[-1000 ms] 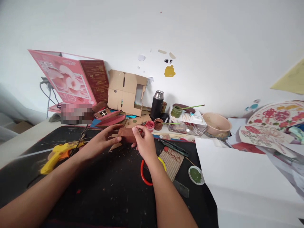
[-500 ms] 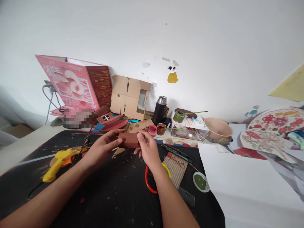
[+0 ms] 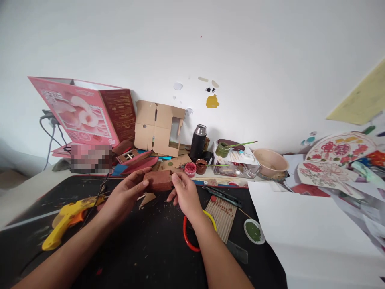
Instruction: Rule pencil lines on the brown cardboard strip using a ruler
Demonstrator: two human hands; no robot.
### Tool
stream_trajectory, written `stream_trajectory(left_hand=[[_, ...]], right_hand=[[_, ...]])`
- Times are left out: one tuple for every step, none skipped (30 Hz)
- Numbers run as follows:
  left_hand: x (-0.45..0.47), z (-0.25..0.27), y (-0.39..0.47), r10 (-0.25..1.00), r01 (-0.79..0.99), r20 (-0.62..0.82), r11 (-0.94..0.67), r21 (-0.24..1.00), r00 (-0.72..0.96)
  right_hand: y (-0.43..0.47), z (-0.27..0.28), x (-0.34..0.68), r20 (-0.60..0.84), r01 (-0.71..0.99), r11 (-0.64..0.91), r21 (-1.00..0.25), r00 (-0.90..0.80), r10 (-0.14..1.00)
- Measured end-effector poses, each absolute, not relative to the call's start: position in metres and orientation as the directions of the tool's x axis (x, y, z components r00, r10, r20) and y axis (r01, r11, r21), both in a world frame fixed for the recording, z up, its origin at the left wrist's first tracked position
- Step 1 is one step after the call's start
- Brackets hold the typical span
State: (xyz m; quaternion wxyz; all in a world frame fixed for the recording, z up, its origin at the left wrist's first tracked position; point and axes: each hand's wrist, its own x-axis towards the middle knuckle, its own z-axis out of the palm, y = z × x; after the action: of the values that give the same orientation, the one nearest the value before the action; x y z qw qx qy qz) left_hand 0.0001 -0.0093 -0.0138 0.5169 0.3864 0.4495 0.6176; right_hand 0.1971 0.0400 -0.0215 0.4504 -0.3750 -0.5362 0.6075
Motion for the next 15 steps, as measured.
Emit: stream_trajectory(left_hand=[[-0.0003, -0.0137, -0.009, 0.986, -0.287, 0.012, -0.06, 0.956, -0.166], [-0.0008, -0.0137, -0.0087, 0.986, -0.283, 0.01, -0.057, 0.958, -0.164], [-0.0012, -0.0139, -0.0083, 0.987, -0.278, 0.008, -0.054, 0.959, -0.162], [-0.0015, -0.0142, -0.008, 0.987, -0.273, 0.007, -0.051, 0.961, -0.16], [-0.0018, -0.0145, -0.0078, 0.987, -0.271, 0.008, -0.051, 0.961, -0.159], [-0.0019, -0.0148, -0.0075, 0.987, -0.27, 0.01, -0.054, 0.961, -0.16], [-0.0019, -0.015, -0.0073, 0.987, -0.271, 0.015, -0.059, 0.961, -0.162], [-0.0018, -0.0152, -0.0072, 0.986, -0.273, 0.02, -0.065, 0.96, -0.166], [-0.0016, -0.0153, -0.007, 0.985, -0.275, 0.024, -0.071, 0.959, -0.168], [-0.0014, -0.0154, -0.0068, 0.985, -0.278, 0.027, -0.075, 0.958, -0.17], [-0.0011, -0.0155, -0.0067, 0.985, -0.282, 0.029, -0.077, 0.956, -0.17], [-0.001, -0.0156, -0.0065, 0.985, -0.285, 0.029, -0.077, 0.956, -0.168], [-0.001, -0.0158, -0.0064, 0.986, -0.288, 0.027, -0.075, 0.955, -0.166], [-0.001, -0.016, -0.0063, 0.986, -0.291, 0.025, -0.073, 0.954, -0.165], [-0.0012, -0.0162, -0.0063, 0.986, -0.295, 0.022, -0.07, 0.953, -0.165]], right_hand=[[0.0404, -0.022, 0.1968, 0.025, -0.147, -0.022, -0.989, -0.313, 0.949], [0.0408, -0.0226, 0.1965, 0.023, -0.147, -0.024, -0.989, -0.311, 0.95], [0.0412, -0.0231, 0.1964, 0.019, -0.145, -0.027, -0.989, -0.308, 0.951], [0.0414, -0.0236, 0.1963, 0.016, -0.142, -0.029, -0.989, -0.304, 0.953], [0.0415, -0.024, 0.1963, 0.013, -0.14, -0.031, -0.99, -0.3, 0.954], [0.0415, -0.0244, 0.1964, 0.011, -0.14, -0.032, -0.99, -0.298, 0.954], [0.0414, -0.0247, 0.1965, 0.013, -0.141, -0.031, -0.99, -0.297, 0.955], [0.0412, -0.0249, 0.1966, 0.015, -0.141, -0.028, -0.99, -0.296, 0.955], [0.041, -0.025, 0.1967, 0.018, -0.142, -0.026, -0.99, -0.296, 0.955], [0.0409, -0.0251, 0.1967, 0.019, -0.142, -0.023, -0.99, -0.294, 0.956], [0.0409, -0.0252, 0.1966, 0.02, -0.141, -0.023, -0.99, -0.292, 0.956], [0.0409, -0.0252, 0.1964, 0.019, -0.14, -0.024, -0.99, -0.292, 0.956], [0.041, -0.0253, 0.1963, 0.017, -0.14, -0.025, -0.99, -0.291, 0.957], [0.0412, -0.0253, 0.1961, 0.015, -0.139, -0.027, -0.99, -0.291, 0.957], [0.0412, -0.0253, 0.1959, 0.013, -0.138, -0.028, -0.99, -0.289, 0.957]])
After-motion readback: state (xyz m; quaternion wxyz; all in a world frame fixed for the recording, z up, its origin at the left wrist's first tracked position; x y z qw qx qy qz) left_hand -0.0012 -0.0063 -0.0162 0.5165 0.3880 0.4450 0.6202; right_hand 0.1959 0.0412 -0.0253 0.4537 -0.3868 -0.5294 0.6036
